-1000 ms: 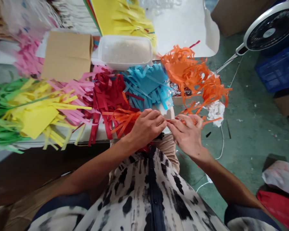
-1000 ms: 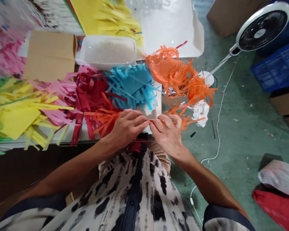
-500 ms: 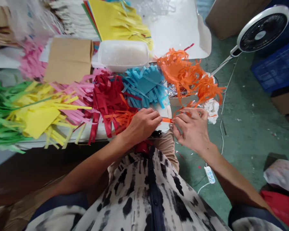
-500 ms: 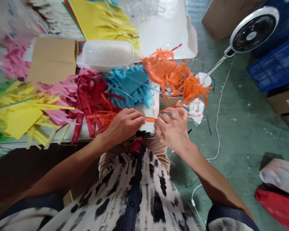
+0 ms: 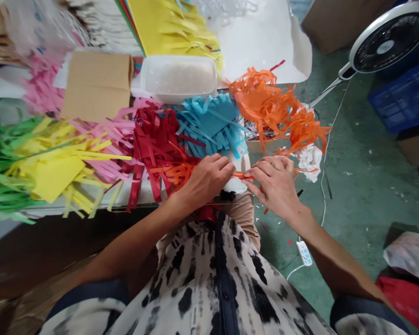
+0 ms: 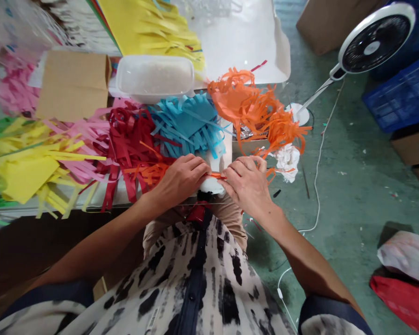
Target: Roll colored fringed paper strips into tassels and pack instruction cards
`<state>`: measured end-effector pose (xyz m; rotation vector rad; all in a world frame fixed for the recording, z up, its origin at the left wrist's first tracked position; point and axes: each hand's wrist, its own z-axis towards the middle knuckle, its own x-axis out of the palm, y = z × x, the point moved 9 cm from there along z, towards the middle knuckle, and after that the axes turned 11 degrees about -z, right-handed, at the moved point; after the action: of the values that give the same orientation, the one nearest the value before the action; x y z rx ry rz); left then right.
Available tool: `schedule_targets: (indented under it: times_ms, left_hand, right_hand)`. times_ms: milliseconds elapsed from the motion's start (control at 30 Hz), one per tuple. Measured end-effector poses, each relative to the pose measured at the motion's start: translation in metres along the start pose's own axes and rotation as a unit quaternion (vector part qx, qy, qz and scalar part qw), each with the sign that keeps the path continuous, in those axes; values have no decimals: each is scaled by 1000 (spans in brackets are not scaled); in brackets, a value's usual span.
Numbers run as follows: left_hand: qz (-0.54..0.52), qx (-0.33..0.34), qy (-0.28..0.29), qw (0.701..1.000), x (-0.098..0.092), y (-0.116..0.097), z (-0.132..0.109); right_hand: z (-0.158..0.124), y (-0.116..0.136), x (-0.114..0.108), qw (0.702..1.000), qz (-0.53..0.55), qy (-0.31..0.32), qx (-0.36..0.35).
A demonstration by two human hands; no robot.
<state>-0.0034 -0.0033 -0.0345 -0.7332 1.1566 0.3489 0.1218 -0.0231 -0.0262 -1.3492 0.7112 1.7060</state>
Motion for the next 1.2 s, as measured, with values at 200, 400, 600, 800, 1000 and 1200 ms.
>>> schedule_targets:
  times_ms: [200, 400, 600, 800, 1000, 1200]
  left_hand:
    - [12, -4, 7, 1000, 2, 2, 4]
    - [19, -32, -20, 999, -7, 10, -4]
    - [-4, -70, 6, 998, -12, 20, 0]
    - [-45, -108, 37, 992, -17, 28, 6]
    - [-106, -132, -16, 985, -20, 36, -2]
    - [16, 24, -31, 999, -19, -10, -13]
  right_hand:
    - [3, 0, 2, 1000, 4, 5, 15]
    - [-1, -12, 3, 999, 11, 13, 51]
    - [-1, -21, 6, 990, 83, 32, 113]
    - [7, -25, 10, 984, 68, 73, 150]
    - [8, -10, 1, 991, 64, 53, 101]
    - [-3, 27, -9, 999, -33, 20, 29]
